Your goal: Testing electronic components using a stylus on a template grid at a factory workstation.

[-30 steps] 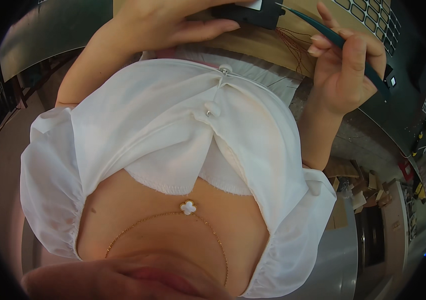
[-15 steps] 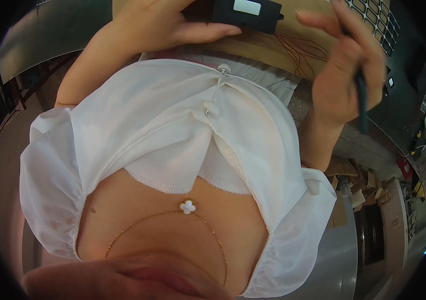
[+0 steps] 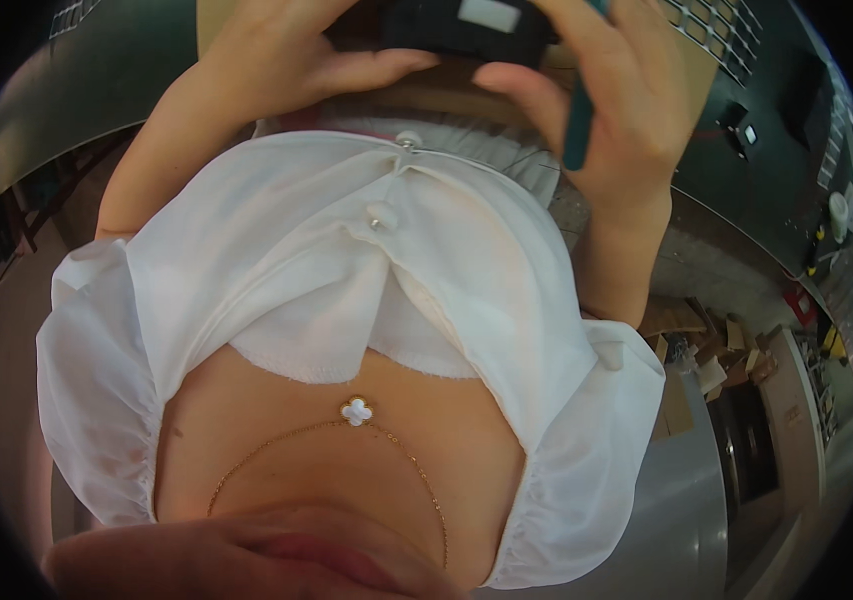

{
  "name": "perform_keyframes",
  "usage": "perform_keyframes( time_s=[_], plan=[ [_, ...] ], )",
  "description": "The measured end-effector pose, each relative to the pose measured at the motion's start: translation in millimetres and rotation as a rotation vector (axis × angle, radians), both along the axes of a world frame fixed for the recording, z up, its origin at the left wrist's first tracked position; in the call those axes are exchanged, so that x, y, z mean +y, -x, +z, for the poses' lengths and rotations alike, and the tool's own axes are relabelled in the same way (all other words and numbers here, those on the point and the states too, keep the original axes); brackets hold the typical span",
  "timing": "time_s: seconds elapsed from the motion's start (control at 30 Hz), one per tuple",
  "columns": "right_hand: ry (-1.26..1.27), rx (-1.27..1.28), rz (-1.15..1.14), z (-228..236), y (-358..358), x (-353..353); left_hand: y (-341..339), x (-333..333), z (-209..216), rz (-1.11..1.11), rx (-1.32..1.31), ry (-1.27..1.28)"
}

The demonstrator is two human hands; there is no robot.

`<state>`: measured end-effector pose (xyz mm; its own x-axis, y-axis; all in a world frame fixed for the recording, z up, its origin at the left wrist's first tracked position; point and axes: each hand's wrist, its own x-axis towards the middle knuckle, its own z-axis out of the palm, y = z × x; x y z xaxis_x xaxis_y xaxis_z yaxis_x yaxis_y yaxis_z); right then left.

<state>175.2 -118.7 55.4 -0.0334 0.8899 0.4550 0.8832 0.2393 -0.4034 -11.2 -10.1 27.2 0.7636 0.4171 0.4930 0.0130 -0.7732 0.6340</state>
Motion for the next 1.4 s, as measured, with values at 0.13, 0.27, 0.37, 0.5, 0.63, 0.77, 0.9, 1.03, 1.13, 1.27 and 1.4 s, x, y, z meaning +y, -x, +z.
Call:
perform_keyframes(
  time_s=[0.13, 0.27, 0.37, 0.5, 0.63, 0.77, 0.9, 1.03, 1.13, 1.27, 1.4],
  plan=[
    [-0.345, -0.145, -0.253, 9.4, -58.7, -30.7, 6.8, -2.0, 2.1, -0.013, 0.088, 0.094],
    [-0.703, -0.274, -0.624, 53.5, -117.5, -95.0, 4.9, -1.3, 2.2, -0.006, 0.102, 0.095],
    [-0.695, -0.264, -0.761, 57.5, -138.0, -125.7, 6.6, 0.3, 0.9, 0.005, 0.146, 0.095],
    [-0.078, -0.492, -0.733, 27.4, -152.0, -125.5, 4.4, 5.4, -6.4, 0.021, 0.182, 0.095],
    [0.103, -0.252, -0.502, -14.6, -160.0, -116.4, -4.2, 13.0, -14.8, -0.08, 0.108, 0.131],
    [0.091, -0.199, -0.462, -19.4, -159.1, -105.6, -1.5, 18.5, -15.0, -0.14, 0.069, 0.12],
    [-0.144, 0.08, -0.392, -16.0, -149.3, -80.3, -1.5, 17.9, -12.1, -0.189, 0.038, 0.086],
    [-0.243, 0.921, -0.054, -15.6, -131.3, -37.5, 0.7, 15.5, -5.6, -0.182, 0.015, 0.029],
    [-0.019, 1.063, -0.016, -12.7, -85.6, 17.4, 7.5, 8.4, 9.2, -0.047, 0.004, -0.082],
    [0.204, 1.168, 0.12, 0.9, -23.8, 64.0, -8.7, 10.2, -14.1, -0.031, 0.079, -0.214],
    [0.392, 1.184, 0.119, -2.2, -12.3, 76.3, -19.8, 8.5, -36.6, 0.078, 0.008, -0.348]
  ],
)
